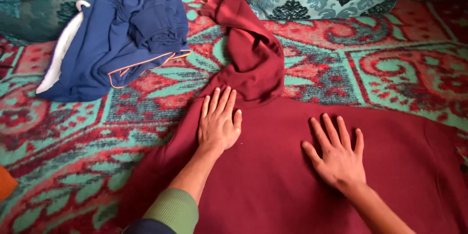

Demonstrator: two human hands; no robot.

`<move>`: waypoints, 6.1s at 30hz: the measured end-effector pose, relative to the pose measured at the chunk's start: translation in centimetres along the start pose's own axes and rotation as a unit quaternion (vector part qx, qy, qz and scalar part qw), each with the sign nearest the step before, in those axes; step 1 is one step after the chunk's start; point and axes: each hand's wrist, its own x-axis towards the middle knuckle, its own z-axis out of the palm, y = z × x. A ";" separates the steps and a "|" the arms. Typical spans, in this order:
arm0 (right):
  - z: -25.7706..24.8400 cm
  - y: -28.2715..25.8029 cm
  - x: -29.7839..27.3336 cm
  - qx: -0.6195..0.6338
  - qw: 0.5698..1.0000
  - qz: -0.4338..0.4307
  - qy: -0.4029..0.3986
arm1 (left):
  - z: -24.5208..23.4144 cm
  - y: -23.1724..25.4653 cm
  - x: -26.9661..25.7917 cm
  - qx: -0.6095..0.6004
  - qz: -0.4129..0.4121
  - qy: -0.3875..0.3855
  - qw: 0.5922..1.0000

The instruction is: Folding a beige sweater and a maroon hoodie and placing them on a closet shelf.

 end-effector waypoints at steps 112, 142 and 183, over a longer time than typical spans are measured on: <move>-7.3 -23.1 -23.5 0.262 0.904 -0.338 -0.018 | -20.3 2.7 -42.2 -0.002 -0.219 -0.058 0.974; -11.4 -33.8 -43.8 0.243 0.701 -0.667 -0.070 | -35.7 10.5 -86.6 0.257 -0.178 -0.074 0.947; -9.3 -26.5 -34.0 0.414 0.799 -0.382 -0.211 | -22.6 9.4 -50.5 -0.083 -0.022 0.144 0.986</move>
